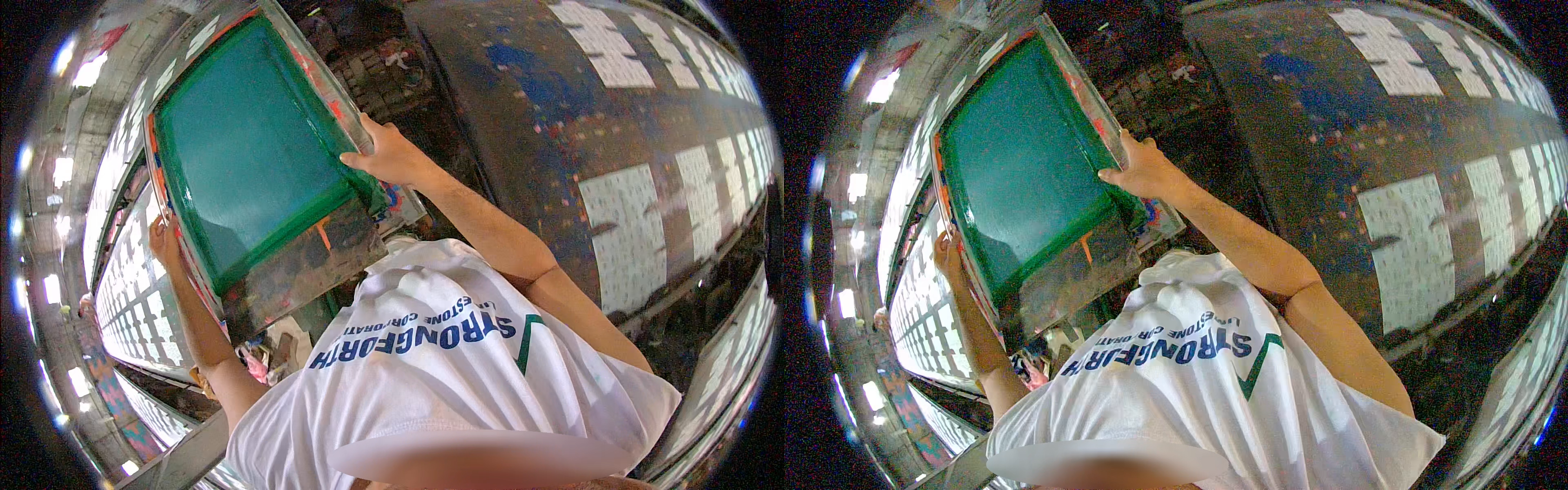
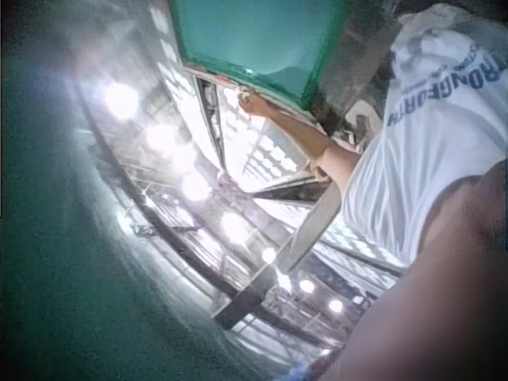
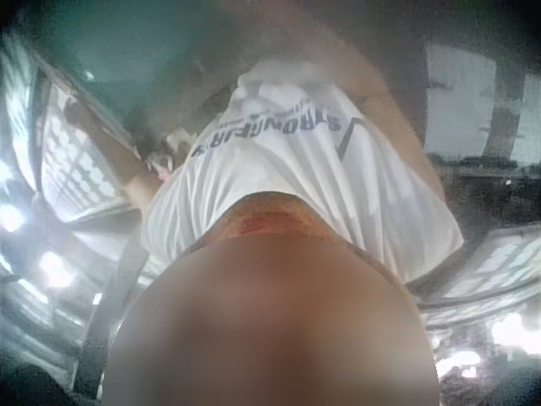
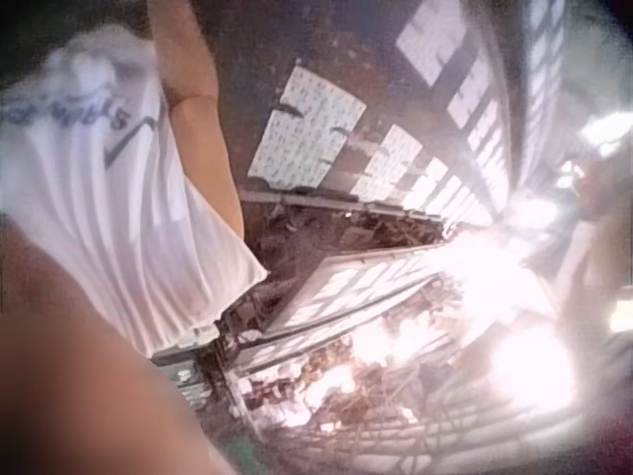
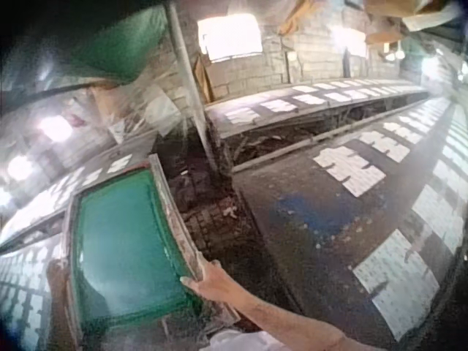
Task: The person uses a squeegee to spread green ink evenly across a screen printing frame. They repeatedly pull the squeegee across the screen, then lift and reposition the frame to continue the process.
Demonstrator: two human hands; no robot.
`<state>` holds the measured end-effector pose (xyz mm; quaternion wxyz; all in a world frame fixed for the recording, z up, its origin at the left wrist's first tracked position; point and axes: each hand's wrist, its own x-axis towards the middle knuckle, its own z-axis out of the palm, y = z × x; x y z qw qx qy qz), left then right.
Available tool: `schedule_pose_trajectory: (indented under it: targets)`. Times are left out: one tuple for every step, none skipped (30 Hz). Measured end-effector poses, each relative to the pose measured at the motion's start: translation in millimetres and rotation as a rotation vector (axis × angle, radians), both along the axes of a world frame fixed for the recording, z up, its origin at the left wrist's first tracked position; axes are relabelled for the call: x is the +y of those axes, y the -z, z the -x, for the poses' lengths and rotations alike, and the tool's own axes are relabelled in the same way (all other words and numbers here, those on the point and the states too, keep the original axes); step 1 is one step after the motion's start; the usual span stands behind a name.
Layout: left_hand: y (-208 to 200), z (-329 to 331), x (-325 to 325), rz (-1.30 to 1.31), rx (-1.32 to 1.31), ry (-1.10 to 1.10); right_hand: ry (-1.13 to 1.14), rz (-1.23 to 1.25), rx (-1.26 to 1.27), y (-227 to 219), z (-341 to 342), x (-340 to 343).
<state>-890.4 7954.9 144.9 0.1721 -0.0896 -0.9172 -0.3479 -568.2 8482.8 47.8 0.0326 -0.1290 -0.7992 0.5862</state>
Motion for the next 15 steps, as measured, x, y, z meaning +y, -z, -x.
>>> schedule_pose_trajectory:
  targets:
    - [6, 19, -1, -0.051, -0.007, 0.016, -0.015, -0.013, -0.009, 5, 24, 6]
    - [13, 40, -1, -0.15, -0.056, 0.022, -0.022, -0.028, 0.011, 10, 48, 12]
    - [19, 61, 0, -0.109, 0.026, 0.053, -0.015, -0.054, 0.026, 11, 73, 22]
    - [28, 83, 3, -0.135, 0.071, 0.071, -0.005, -0.074, 0.044, 10, 97, 34]
    - [40, 102, 5, -0.16, 0.111, 0.081, 0.003, -0.102, 0.046, 10, 115, 41]
    - [51, 125, 9, -0.147, 0.136, 0.07, 0.011, -0.127, 0.051, 10, 135, 47]
    - [57, 156, 18, -0.136, 0.169, 0.061, -0.032, -0.091, 0.013, 6, 159, 62]
    - [63, 189, 31, -0.126, 0.17, 0.004, -0.009, -0.106, 0.05, 3, 182, 76]
    - [71, 219, 45, -0.206, 0.104, -0.005, 0.02, -0.124, 0.048, 1, 200, 86]
    - [82, 245, 63, -0.275, 0.147, 0.134, 0.052, -0.134, 0.009, 0, 213, 97]
    - [89, 266, 78, -0.334, 0.131, 0.19, 0.098, -0.133, 0.009, -1, 223, 104]
    - [91, 288, 95, -0.377, 0.093, 0.205, 0.094, -0.116, -0.014, 0, 232, 116]
    - [93, 302, 114, -0.165, 0.079, 0.092, 0.093, -0.094, -0.024, -1, 241, 133]
    - [92, 323, 141, -0.221, 0.125, 0.229, 0.096, -0.077, -0.007, -2, 252, 155]
    - [93, 339, 170, -0.268, 0.137, 0.295, 0.079, 0.0, 0.036, -2, 258, 174]
